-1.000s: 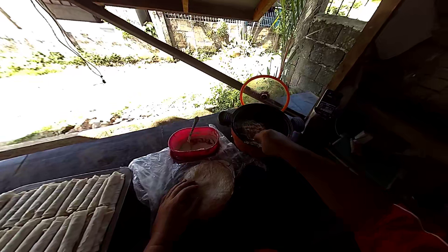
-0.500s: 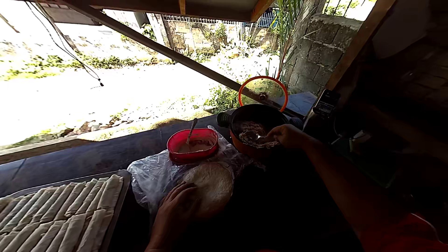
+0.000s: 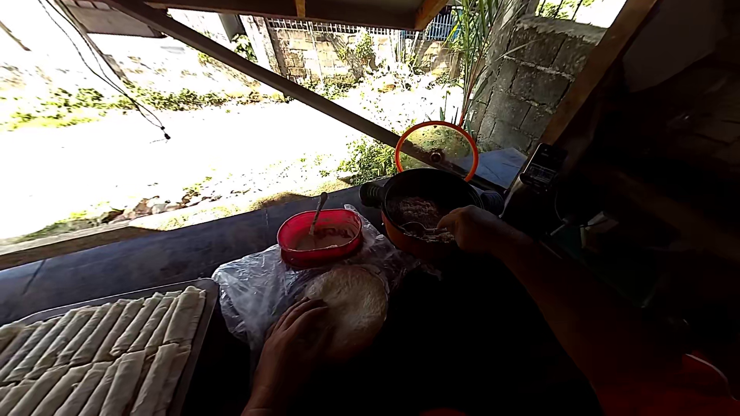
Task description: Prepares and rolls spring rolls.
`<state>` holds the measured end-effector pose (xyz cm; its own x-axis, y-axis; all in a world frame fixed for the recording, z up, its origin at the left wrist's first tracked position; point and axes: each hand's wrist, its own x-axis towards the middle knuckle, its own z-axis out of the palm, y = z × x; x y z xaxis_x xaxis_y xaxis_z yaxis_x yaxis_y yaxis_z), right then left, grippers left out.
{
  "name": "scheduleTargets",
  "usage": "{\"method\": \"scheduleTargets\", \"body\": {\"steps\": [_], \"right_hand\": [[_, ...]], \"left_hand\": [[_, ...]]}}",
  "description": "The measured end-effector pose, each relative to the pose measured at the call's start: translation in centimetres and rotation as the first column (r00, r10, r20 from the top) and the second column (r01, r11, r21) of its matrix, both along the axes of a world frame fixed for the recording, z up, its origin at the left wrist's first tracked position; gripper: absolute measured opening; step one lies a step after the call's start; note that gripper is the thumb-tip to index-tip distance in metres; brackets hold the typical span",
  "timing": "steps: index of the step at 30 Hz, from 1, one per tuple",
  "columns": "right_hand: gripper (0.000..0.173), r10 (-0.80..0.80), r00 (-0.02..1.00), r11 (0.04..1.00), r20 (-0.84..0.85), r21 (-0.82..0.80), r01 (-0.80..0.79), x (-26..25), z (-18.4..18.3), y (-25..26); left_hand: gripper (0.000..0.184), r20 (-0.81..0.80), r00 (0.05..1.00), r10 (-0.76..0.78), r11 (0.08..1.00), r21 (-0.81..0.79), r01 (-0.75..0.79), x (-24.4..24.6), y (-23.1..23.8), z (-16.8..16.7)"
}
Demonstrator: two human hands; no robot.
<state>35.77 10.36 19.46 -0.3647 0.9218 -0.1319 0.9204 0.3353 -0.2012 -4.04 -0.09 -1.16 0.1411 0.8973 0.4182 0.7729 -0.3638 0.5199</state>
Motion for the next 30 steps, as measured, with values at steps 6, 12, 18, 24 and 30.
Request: {"method": "scheduleTargets", "body": {"steps": [6, 12, 18, 24, 30], "right_hand": [[0.026, -0.005, 0.986, 1.000, -0.167, 0.018, 0.008, 2.6, -0.3, 0.9], [0.024, -0.081, 0.963, 0.995, -0.257, -0.069, 0.066, 4.1, -1.1, 2.0], [0.021, 0.016, 0.970, 1.000, -0.242, 0.007, -0.015, 4.9, 0.2, 1.3], [0.021, 0.058, 0.965, 0.998, -0.255, 0.004, -0.059, 3.9, -0.3, 1.4], [0.023, 0.041, 0.946, 0.998, -0.320, -0.031, -0.054, 3.3, -1.9, 2.1]], "left_hand": [[0.036, 0.007, 1.000, -0.002, 1.000, 0.011, 0.002, 0.0, 0.0, -0.2], [0.036, 0.008, 1.000, -0.003, 1.000, 0.004, 0.002, 0.1, -0.1, 0.0], [0.037, -0.002, 1.000, 0.006, 1.000, 0.009, -0.006, 0.2, -0.1, 0.2], [0.037, -0.006, 1.000, 0.004, 1.000, 0.002, -0.004, 0.1, 0.0, 0.0], [0.037, -0.006, 1.000, 0.004, 1.000, 0.008, -0.004, 0.1, 0.0, 0.0]]}}
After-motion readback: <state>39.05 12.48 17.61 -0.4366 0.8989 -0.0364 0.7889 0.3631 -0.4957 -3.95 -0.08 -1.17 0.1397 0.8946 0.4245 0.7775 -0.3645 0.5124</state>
